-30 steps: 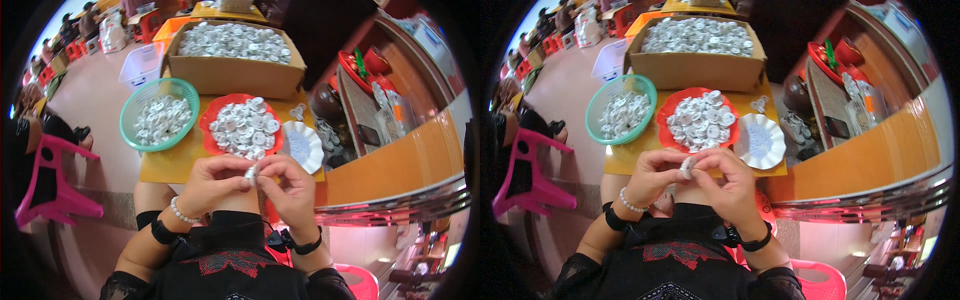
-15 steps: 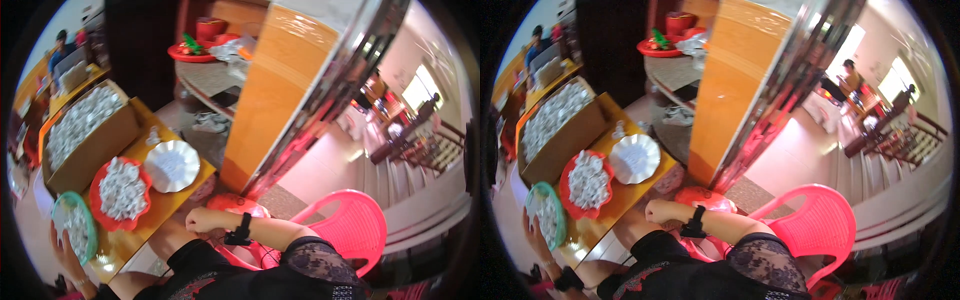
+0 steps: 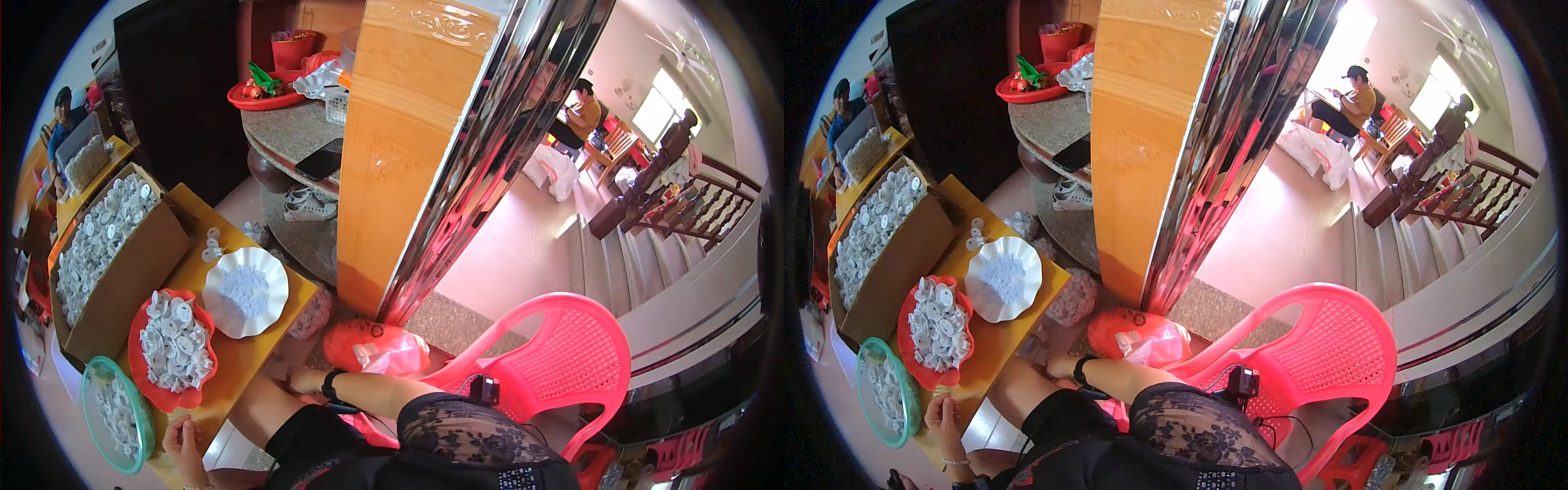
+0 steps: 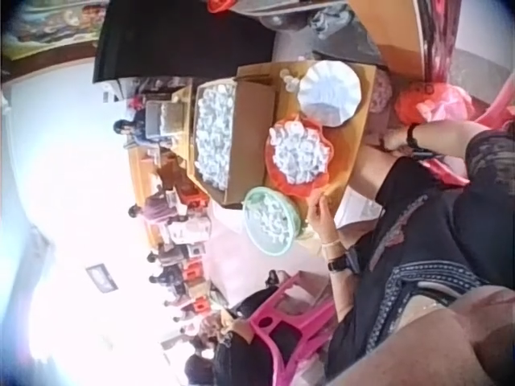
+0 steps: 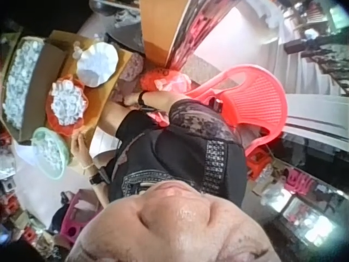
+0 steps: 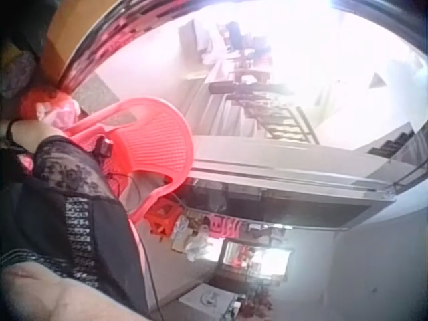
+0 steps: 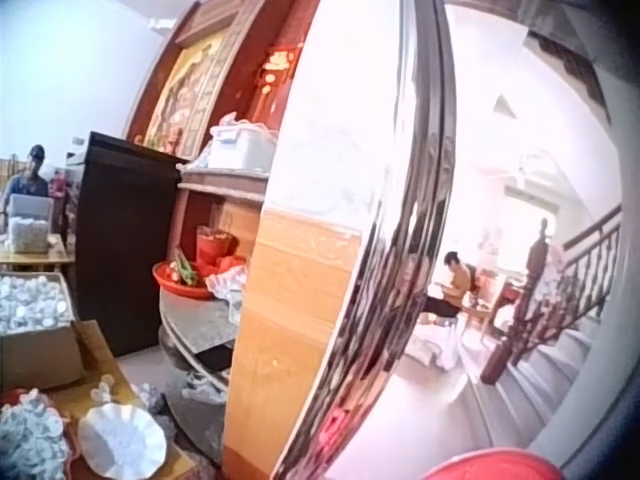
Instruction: The recorder is assembling small white plastic components by pressing them together.
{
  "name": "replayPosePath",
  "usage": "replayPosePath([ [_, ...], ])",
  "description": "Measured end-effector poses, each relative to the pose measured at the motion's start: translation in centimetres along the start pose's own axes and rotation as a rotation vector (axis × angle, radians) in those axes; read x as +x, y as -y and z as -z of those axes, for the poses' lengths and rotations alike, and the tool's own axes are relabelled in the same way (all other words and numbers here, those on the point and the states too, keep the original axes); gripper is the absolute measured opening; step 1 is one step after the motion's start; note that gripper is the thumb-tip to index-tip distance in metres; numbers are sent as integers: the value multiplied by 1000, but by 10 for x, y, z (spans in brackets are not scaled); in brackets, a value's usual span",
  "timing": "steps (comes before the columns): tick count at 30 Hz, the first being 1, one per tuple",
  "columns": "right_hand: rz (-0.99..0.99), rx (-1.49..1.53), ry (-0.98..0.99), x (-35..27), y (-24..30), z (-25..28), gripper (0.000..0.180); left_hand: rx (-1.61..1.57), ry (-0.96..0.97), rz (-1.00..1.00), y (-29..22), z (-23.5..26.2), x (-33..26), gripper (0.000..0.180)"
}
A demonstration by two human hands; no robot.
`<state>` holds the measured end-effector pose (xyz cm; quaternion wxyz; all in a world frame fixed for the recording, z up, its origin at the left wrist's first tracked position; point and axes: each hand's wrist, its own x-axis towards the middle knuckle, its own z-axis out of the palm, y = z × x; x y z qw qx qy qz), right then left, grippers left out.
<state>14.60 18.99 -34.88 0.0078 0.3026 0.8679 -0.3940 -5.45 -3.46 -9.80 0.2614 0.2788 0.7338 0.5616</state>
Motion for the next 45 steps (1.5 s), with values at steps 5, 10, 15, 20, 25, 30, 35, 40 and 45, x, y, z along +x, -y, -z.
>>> replayPosePath([
  [5,-259,378,244,-6,8,17,19,-80,-42,37,26,10,9,12],
  [10,-428,189,407,-13,19,43,18,-124,-21,25,28,5,13,11],
  [15,-317,141,284,-29,48,53,23,-33,-23,25,29,18,2,11],
  [20,-424,437,508,-30,67,48,20,-56,-89,61,32,29,-11,12],
  [25,178,-53,178,-16,-38,16,23,35,-28,-12,11,-2,12,14],
  [30,-242,358,371,-30,29,47,24,-48,-57,45,15,9,1,15],
  [35,-215,536,490,-35,19,37,31,-26,-62,76,7,0,3,16],
  [40,-142,327,385,-47,37,60,43,-34,-57,122,12,8,3,16],
  [45,164,48,515,-59,58,64,34,-48,-44,111,9,9,3,16],
])
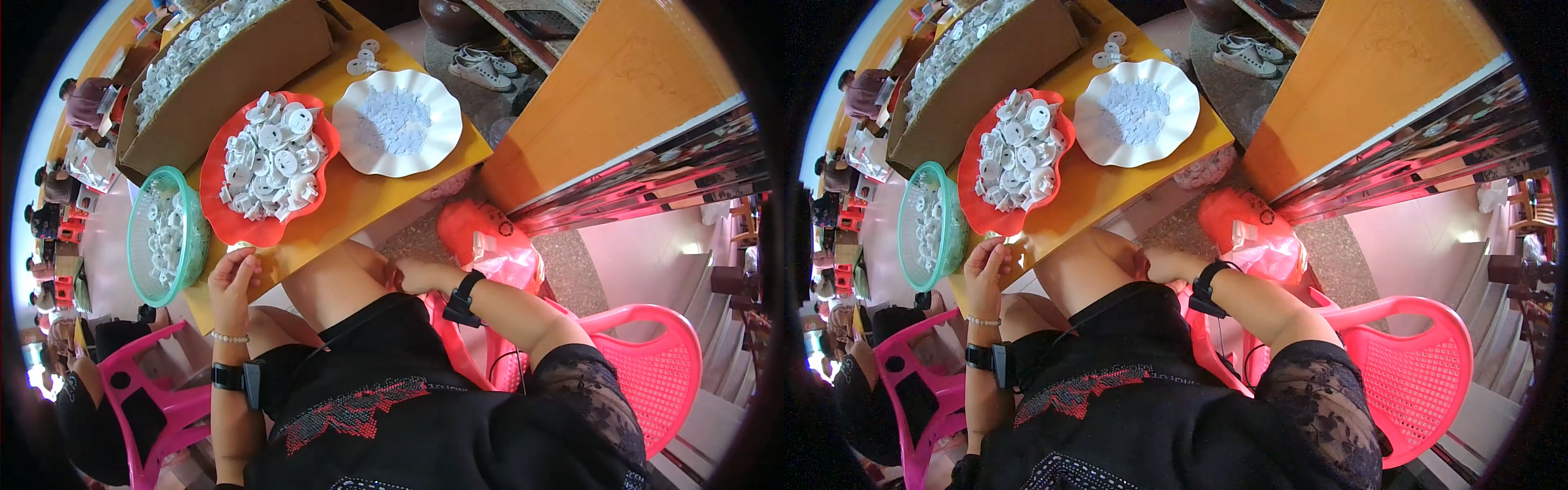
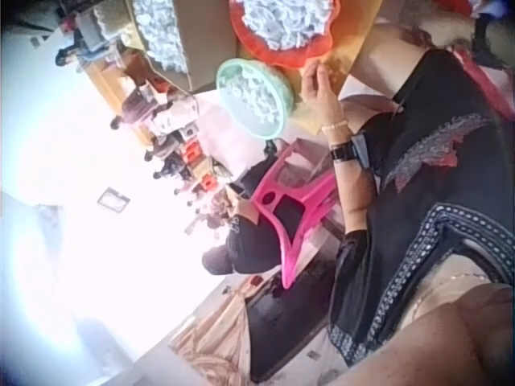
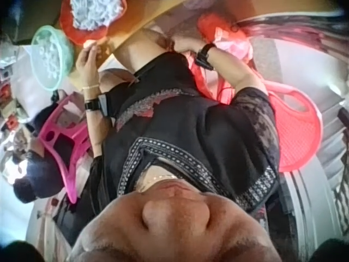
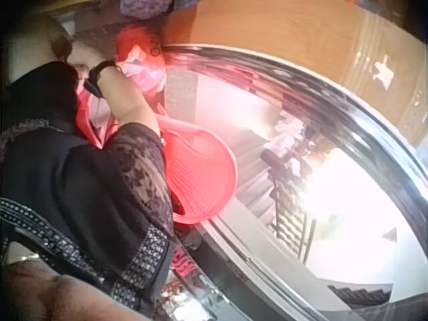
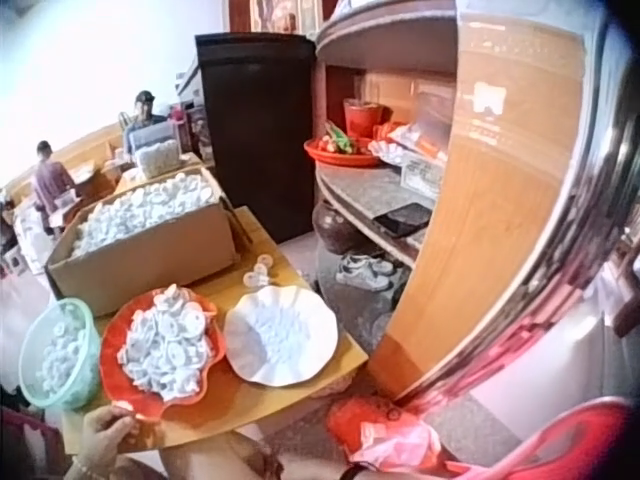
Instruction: The recorder is assembling small white plastic components by pressing them together.
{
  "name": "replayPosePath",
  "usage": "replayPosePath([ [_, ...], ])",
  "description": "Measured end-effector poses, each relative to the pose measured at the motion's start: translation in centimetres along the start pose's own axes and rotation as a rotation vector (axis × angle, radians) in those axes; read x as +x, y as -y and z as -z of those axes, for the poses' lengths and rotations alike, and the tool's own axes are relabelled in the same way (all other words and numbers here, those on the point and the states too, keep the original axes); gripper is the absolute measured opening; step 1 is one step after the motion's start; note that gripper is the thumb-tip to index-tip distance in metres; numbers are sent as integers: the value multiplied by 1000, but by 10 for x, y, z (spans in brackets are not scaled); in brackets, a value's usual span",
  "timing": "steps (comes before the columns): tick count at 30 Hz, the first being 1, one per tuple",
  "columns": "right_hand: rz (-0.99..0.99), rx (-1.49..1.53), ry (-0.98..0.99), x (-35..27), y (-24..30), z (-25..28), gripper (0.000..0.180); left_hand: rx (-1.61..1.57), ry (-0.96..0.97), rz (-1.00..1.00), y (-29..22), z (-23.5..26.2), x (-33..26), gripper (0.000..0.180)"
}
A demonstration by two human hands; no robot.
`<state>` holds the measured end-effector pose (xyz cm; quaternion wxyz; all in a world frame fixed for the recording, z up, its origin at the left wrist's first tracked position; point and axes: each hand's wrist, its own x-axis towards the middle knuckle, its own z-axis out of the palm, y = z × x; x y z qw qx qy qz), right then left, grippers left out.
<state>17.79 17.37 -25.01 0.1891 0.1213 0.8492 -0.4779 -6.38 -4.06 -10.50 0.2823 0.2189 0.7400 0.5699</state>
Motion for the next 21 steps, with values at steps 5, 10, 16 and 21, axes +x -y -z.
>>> replayPosePath([
  [5,-57,60,-140,18,-20,-14,36,11,2,-13,2,-1,2,16],
  [10,-53,45,-244,10,-5,-12,39,-4,-10,8,0,0,-2,16],
  [16,-81,-30,-264,26,-24,-29,37,1,7,-3,4,-3,-1,18],
  [21,-87,29,-201,39,-27,-18,28,-14,19,-5,7,0,2,18],
])
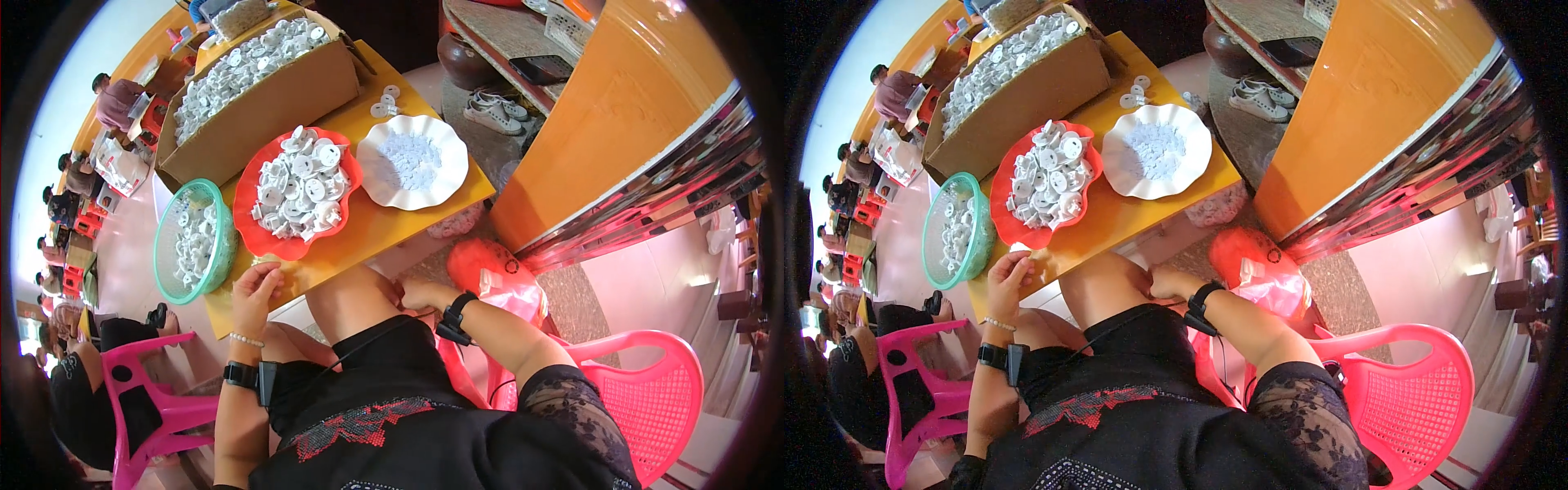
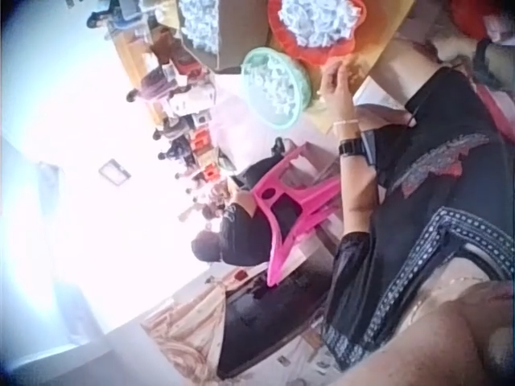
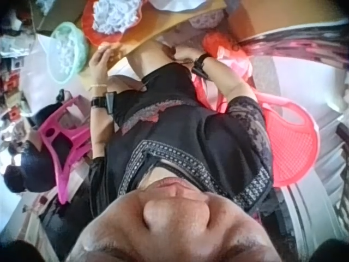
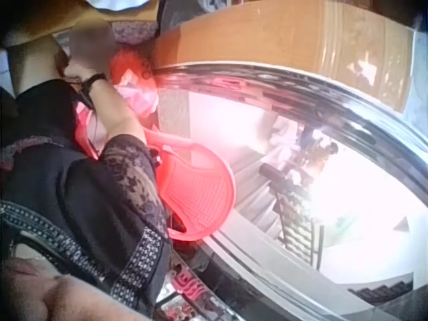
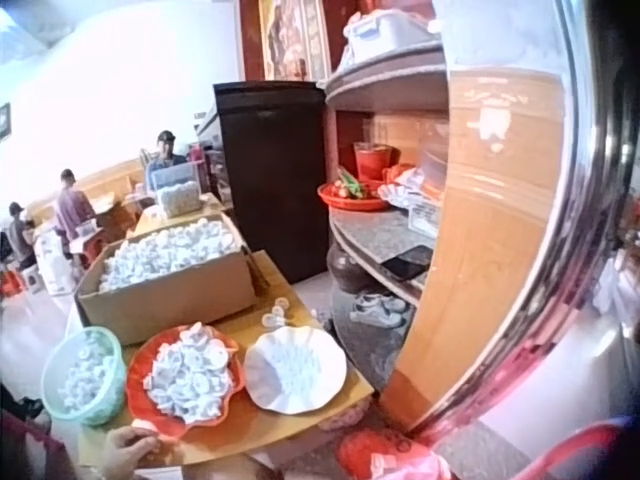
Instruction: The recorder is assembling small white plastic components by pressing them together.
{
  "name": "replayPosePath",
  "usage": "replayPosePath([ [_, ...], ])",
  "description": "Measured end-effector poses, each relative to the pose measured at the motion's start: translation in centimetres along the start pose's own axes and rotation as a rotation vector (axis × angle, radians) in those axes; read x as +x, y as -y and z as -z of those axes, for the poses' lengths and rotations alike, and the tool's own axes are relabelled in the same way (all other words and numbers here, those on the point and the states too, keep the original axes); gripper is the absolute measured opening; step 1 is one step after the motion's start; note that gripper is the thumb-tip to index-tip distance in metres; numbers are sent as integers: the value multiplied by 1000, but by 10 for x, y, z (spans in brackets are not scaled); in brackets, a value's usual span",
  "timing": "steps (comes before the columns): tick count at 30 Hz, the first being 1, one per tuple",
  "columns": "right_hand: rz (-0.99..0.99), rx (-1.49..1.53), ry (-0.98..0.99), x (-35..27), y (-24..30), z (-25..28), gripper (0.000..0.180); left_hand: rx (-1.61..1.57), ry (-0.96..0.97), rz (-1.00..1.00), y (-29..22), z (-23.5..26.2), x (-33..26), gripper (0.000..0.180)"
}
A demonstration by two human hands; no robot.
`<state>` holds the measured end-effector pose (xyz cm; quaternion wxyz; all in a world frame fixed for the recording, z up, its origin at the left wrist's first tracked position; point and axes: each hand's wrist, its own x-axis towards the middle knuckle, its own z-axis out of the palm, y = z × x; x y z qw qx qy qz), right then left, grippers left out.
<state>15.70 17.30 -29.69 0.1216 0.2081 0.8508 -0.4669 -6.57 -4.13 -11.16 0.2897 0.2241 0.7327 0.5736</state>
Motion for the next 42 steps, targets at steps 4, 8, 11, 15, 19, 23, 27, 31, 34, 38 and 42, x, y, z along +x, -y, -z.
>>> replayPosePath([
  [4,-24,225,468,33,-36,-1,26,-10,-15,33,-13,6,-2,18],
  [8,36,125,345,50,-55,36,32,-13,22,101,-8,-7,6,18],
  [11,108,58,312,101,-34,68,32,-16,64,128,-11,-3,3,17],
  [15,193,8,317,161,-8,78,32,-62,67,196,-24,4,-5,14],
  [19,234,1,349,210,-16,57,32,-65,116,268,-27,9,-4,10],
  [23,267,35,409,241,-24,8,31,-134,106,319,-11,25,-2,11],
  [27,292,84,468,248,-32,-48,31,-137,46,474,-22,28,3,12],
  [31,310,126,501,242,-33,-92,31,-127,56,446,-23,25,4,17],
  [34,315,151,492,236,-34,-111,31,-120,50,441,-23,25,6,21],
  [38,323,178,457,229,-31,-127,30,-66,29,438,-19,29,3,23],
  [42,320,186,418,222,-30,-135,30,-85,18,457,-23,26,4,23],
])
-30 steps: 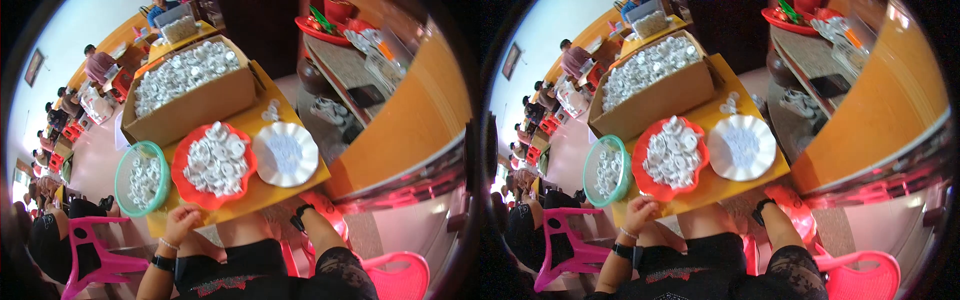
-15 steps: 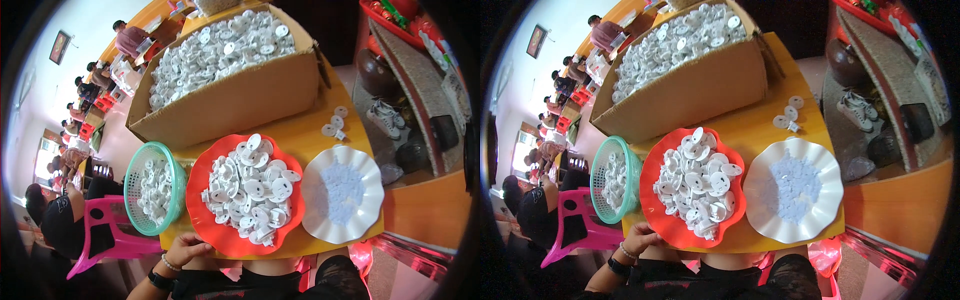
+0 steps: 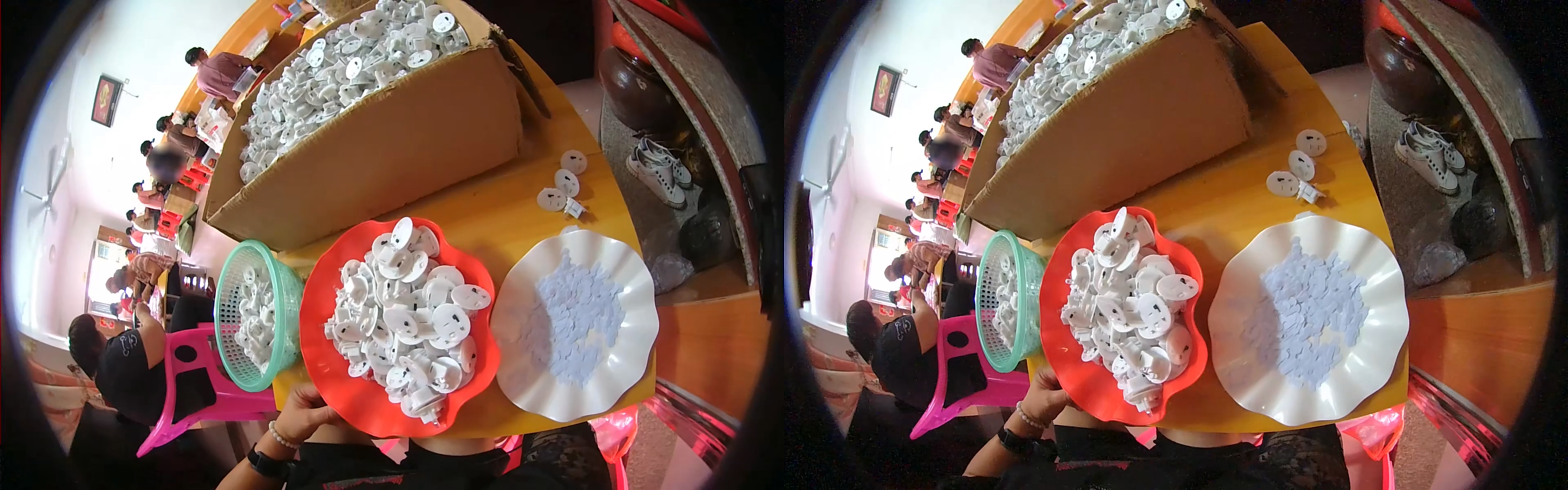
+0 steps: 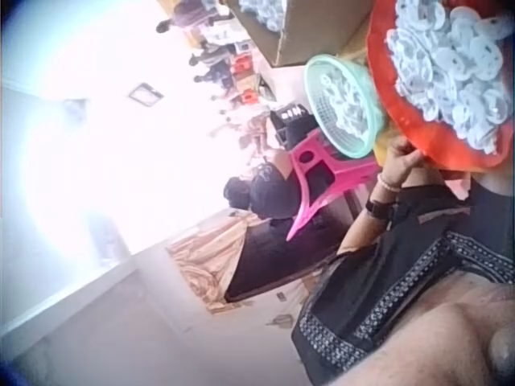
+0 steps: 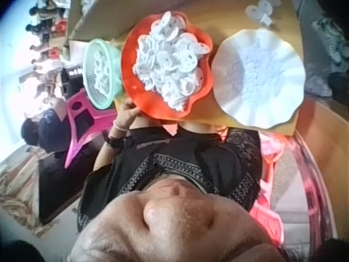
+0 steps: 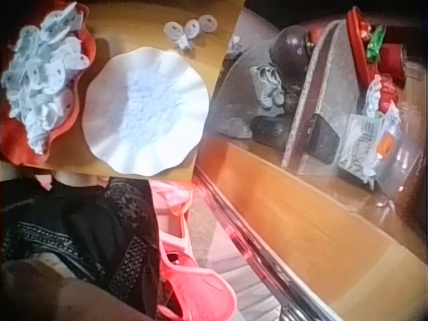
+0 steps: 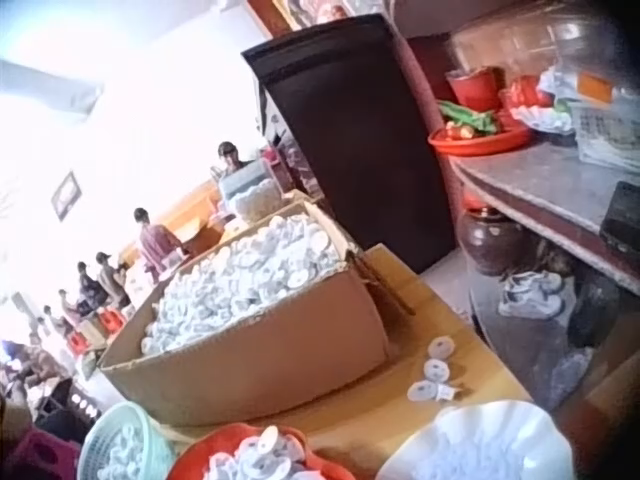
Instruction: The recorder is assembling small white plastic components by pressing them together.
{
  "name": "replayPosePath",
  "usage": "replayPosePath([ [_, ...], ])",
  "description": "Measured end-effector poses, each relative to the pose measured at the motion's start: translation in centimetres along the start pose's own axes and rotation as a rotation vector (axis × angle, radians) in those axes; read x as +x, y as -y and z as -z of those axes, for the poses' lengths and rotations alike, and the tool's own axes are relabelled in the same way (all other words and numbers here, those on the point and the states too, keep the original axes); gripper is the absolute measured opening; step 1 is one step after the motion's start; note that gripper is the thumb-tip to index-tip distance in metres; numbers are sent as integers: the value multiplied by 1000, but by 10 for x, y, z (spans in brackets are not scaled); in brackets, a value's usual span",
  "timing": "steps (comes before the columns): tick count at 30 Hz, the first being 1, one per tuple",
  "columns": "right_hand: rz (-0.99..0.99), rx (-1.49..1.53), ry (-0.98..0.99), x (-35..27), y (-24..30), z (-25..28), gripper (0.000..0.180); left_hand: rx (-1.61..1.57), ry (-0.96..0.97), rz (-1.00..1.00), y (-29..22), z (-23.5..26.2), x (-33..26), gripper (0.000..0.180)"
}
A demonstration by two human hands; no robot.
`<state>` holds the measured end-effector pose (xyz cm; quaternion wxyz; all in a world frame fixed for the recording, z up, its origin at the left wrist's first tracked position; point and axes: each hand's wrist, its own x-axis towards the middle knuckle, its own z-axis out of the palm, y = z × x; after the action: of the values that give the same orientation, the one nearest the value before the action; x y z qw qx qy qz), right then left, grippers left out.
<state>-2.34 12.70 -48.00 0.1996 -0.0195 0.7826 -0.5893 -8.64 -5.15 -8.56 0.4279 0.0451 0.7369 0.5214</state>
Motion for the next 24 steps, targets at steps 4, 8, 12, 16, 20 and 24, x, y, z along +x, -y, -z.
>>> replayPosePath([
  [4,-8,-8,-29,-8,0,-9,30,-16,7,-8,1,-1,0,23],
  [8,-23,-23,-58,-17,3,-15,30,5,15,-17,2,4,0,23],
  [12,-42,-58,-80,-31,5,-16,30,26,2,1,0,1,1,24],
  [16,-57,-91,-107,-43,6,-19,29,39,-29,16,-2,-2,1,25],
  [20,-60,-103,-138,-46,6,-23,29,60,-26,16,-1,0,1,25],
  [24,-59,-85,-151,-43,8,-41,29,55,-7,18,0,1,2,25],
])
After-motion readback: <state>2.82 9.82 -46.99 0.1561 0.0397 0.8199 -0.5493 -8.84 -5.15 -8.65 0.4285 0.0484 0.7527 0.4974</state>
